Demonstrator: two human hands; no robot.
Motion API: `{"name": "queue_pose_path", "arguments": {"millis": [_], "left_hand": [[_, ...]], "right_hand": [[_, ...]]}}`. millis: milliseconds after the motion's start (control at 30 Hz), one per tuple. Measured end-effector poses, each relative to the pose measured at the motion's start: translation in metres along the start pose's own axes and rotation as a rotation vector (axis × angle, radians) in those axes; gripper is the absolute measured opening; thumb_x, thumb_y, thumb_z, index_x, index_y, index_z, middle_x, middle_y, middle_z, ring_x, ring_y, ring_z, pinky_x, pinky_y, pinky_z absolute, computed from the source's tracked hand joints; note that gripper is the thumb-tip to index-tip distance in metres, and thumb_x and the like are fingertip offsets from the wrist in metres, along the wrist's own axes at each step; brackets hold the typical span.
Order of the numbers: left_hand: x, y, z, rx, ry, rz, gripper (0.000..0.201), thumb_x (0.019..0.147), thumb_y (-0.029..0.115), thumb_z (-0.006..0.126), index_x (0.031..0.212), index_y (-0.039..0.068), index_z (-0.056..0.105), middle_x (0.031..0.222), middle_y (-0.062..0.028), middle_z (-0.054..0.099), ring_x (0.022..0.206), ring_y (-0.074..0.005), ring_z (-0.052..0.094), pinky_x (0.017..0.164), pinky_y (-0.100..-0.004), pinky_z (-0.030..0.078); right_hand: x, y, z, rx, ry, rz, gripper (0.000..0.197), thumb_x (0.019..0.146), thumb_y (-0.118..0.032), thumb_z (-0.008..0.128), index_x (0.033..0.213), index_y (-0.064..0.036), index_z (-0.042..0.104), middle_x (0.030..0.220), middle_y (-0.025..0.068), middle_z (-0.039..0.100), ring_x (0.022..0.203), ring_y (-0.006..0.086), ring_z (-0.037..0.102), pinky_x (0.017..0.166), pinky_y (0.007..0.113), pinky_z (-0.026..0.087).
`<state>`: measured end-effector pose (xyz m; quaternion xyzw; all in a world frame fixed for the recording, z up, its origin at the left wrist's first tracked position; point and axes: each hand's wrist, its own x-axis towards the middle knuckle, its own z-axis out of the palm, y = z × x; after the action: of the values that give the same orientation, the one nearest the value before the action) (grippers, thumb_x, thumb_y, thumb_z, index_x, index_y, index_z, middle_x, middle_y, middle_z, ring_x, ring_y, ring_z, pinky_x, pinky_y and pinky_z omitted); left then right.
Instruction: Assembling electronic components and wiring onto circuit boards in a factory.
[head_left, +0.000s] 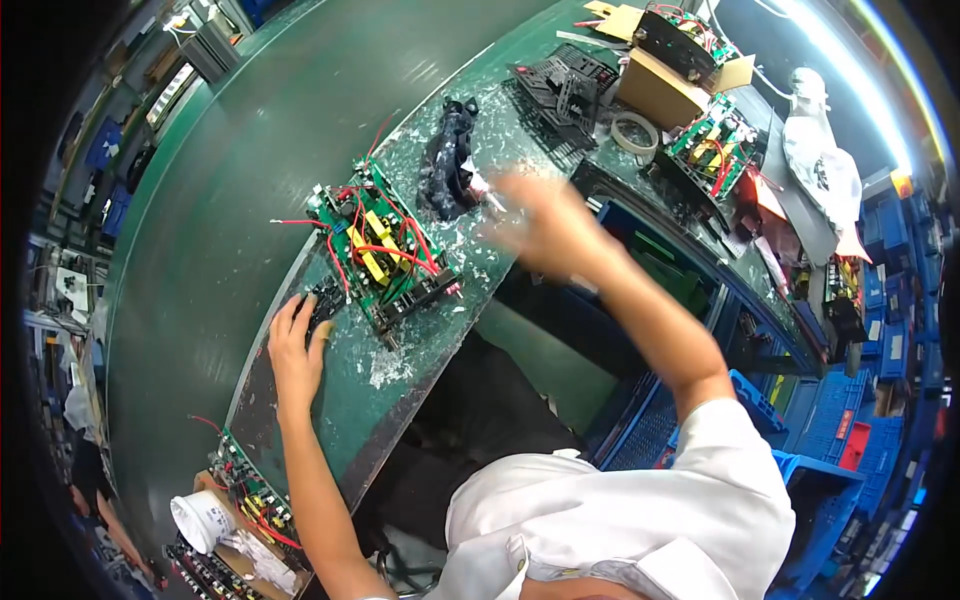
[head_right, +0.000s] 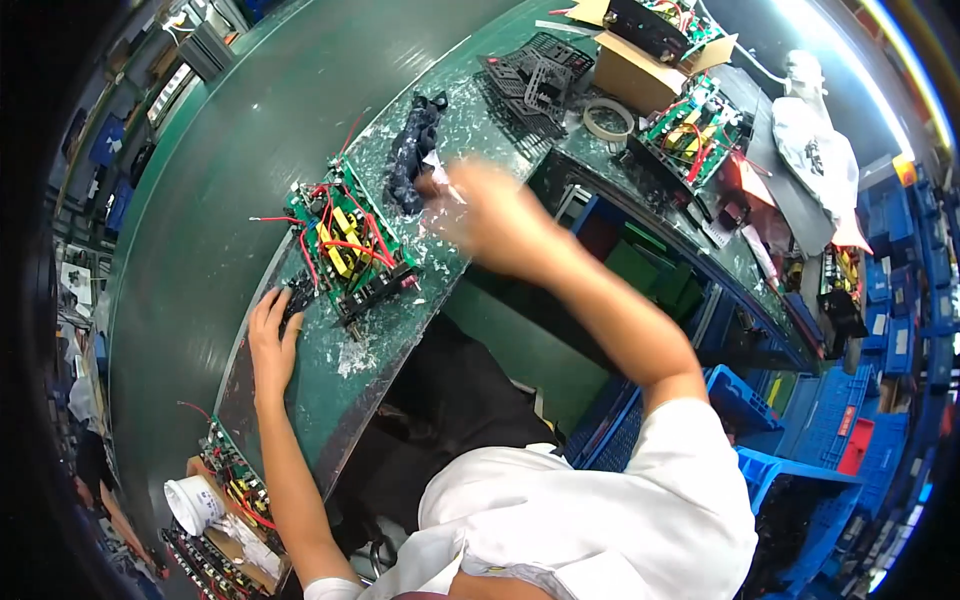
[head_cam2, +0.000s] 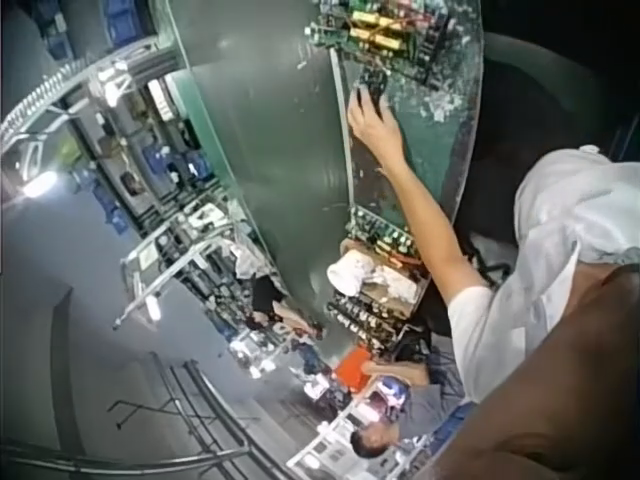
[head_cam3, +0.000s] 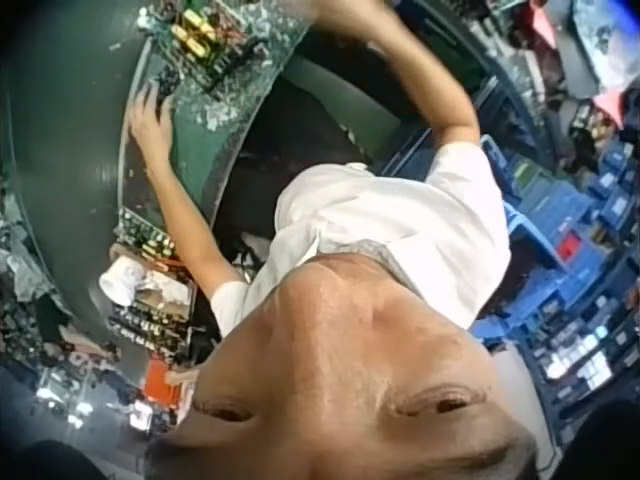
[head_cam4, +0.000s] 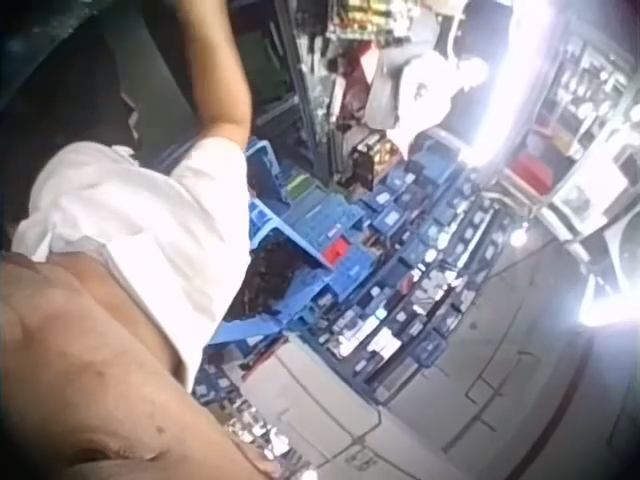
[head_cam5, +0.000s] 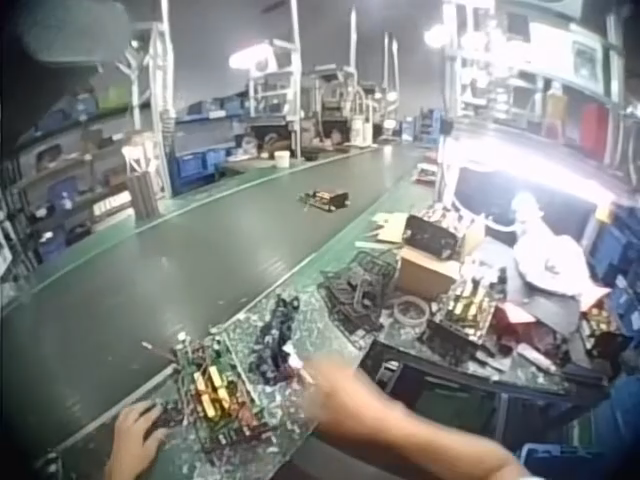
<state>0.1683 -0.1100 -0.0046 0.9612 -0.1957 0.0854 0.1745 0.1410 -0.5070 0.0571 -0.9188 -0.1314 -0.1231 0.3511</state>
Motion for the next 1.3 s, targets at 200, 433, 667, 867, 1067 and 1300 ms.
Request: {"name": "queue_pose_path", "arguments": {"millis": [200, 433, 667, 867, 1067, 1300], "left_hand": [[-0.009, -0.018, -0.007, 0.079, 0.094, -0.127, 0.045, 0.092, 0.025, 0.068, 0.133, 0.007, 0.060, 0.139, -0.0164, 0.056, 0.125, -0.0360, 0.053, 0.107, -0.0434, 0.039], [-0.011, 0.095, -0.002, -0.594, 0.166, -0.578, 0.080, 0.092, 0.044, 0.070, 0.149, 0.002, 0.035, 0.128, -0.0214, 0.057, 0.074, -0.0212, 0.067, 0.076, -0.0364, 0.057], [-0.009, 0.126, 0.020, -0.434, 0.232, -0.546, 0.086, 0.094, 0.048, 0.063, 0.149, -0.006, 0.023, 0.132, -0.0311, 0.042, 0.117, -0.0495, 0.051, 0.095, -0.0516, 0.048], [-0.032, 0.177, 0.018, -0.680, 0.301, -0.319, 0.064, 0.086, 0.023, 0.077, 0.138, 0.004, 0.044, 0.128, -0.0204, 0.045, 0.098, -0.0337, 0.065, 0.070, -0.0415, 0.060], [0.009, 0.165, 0.044, -0.297, 0.220, -0.226, 0.058, 0.078, 0.011, 0.080, 0.127, 0.008, 0.050, 0.116, -0.0179, 0.050, 0.080, -0.0430, 0.065, 0.070, -0.0514, 0.055], [0.005, 0.159, 0.048, -0.292, 0.297, -0.238, 0.038, 0.080, 0.011, 0.078, 0.115, 0.009, 0.063, 0.108, -0.0116, 0.056, 0.082, -0.0356, 0.065, 0.068, -0.0465, 0.053]], "right_hand": [[0.084, 0.187, -0.039, -0.377, 0.488, 0.284, 0.086, 0.079, -0.056, 0.076, 0.131, 0.0080, 0.053, 0.129, 0.0292, 0.059, 0.122, 0.0402, 0.057, 0.104, 0.043, 0.045], [0.107, 0.236, -0.044, -0.356, 0.365, 0.738, 0.079, 0.072, -0.054, 0.081, 0.116, 0.0087, 0.060, 0.114, 0.0283, 0.067, 0.110, 0.0387, 0.065, 0.096, 0.044, 0.049], [0.089, 0.179, -0.046, 0.726, 0.783, 0.304, 0.038, 0.084, -0.011, 0.078, 0.117, -0.0005, 0.061, 0.093, 0.0030, 0.068, 0.074, 0.0147, 0.066, 0.060, 0.025, 0.051], [0.030, 0.071, 0.012, 0.459, 0.515, 0.241, 0.074, 0.084, -0.014, 0.080, 0.145, 0.0057, 0.043, 0.099, 0.0027, 0.060, 0.091, 0.0105, 0.057, 0.082, 0.024, 0.046], [-0.019, 0.046, 0.057, 1.020, 0.487, 0.332, 0.073, 0.090, -0.003, 0.069, 0.150, 0.0050, 0.028, 0.121, 0.0123, 0.061, 0.107, 0.0200, 0.064, 0.093, 0.032, 0.050], [-0.030, 0.030, 0.071, 1.270, 0.280, 0.357, 0.056, 0.092, -0.004, 0.065, 0.141, 0.0051, 0.039, 0.117, 0.0152, 0.063, 0.108, 0.0271, 0.066, 0.095, 0.036, 0.051]]}}
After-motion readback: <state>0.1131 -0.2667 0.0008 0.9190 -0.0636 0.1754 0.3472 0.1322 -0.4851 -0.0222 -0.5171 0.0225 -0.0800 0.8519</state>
